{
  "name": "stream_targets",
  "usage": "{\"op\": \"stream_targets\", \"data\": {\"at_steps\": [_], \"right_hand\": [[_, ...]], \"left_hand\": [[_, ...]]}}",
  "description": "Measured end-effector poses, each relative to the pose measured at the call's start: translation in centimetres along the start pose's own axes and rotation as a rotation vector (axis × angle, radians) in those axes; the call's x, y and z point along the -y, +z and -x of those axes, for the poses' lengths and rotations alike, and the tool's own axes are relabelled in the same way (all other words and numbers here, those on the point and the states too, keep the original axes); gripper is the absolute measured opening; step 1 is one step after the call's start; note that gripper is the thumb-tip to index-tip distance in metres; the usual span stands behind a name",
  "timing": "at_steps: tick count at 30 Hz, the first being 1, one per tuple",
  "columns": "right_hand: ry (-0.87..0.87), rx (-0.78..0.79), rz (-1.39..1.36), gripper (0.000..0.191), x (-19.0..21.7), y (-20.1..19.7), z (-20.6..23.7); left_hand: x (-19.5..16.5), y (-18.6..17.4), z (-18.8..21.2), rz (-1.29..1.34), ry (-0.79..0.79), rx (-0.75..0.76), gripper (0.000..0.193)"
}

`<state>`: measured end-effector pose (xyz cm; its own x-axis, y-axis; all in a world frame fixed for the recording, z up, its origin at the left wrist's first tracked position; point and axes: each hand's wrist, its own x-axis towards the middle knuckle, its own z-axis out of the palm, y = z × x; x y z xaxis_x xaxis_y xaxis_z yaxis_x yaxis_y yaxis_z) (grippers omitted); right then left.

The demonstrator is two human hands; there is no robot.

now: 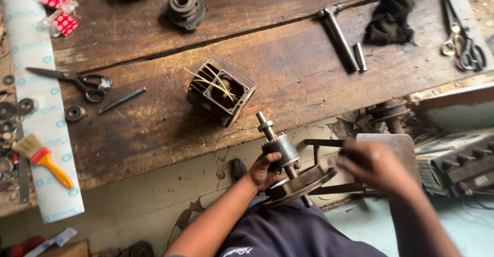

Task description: The person assembles an electric motor at a wooden workbench. They handle the motor stator housing with wires, align and fit the end bell and fan cover onto the housing, pick up a hammer and tap parts into place, retrieve a component from the floor, and press the housing parts together by hand.

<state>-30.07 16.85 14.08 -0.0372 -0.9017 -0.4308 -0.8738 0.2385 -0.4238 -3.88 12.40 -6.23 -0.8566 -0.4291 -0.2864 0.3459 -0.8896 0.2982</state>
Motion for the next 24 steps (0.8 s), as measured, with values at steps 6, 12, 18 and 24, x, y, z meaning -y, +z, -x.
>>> {"op": "stream_targets", "data": {"at_steps": [6,12,18,24], "right_hand": [[-0.584,-0.024,0.368,0.105,12.0,-3.5,-13.4],[-0.857,0.003,0.709,0.131,18.6,1.3,-21.7],[-0.975,-0.092,0.771,0.1,18.7,2.8,-22.0],[-0.785,0.008,0.682,0.109,17.7,4.4,-16.8]], "left_hand": [[2.1,-2.0,2.9,0.048,0.073,-0.008,0.07],[5.2,-1.0,5.5,0.028,0.171,-0.14,0.074],[7.3,-0.3,7.7,0.06,0.193,-0.172,0.075],[7.0,-0.9,9.8,0.085,0.144,-0.071,0.07]]}}
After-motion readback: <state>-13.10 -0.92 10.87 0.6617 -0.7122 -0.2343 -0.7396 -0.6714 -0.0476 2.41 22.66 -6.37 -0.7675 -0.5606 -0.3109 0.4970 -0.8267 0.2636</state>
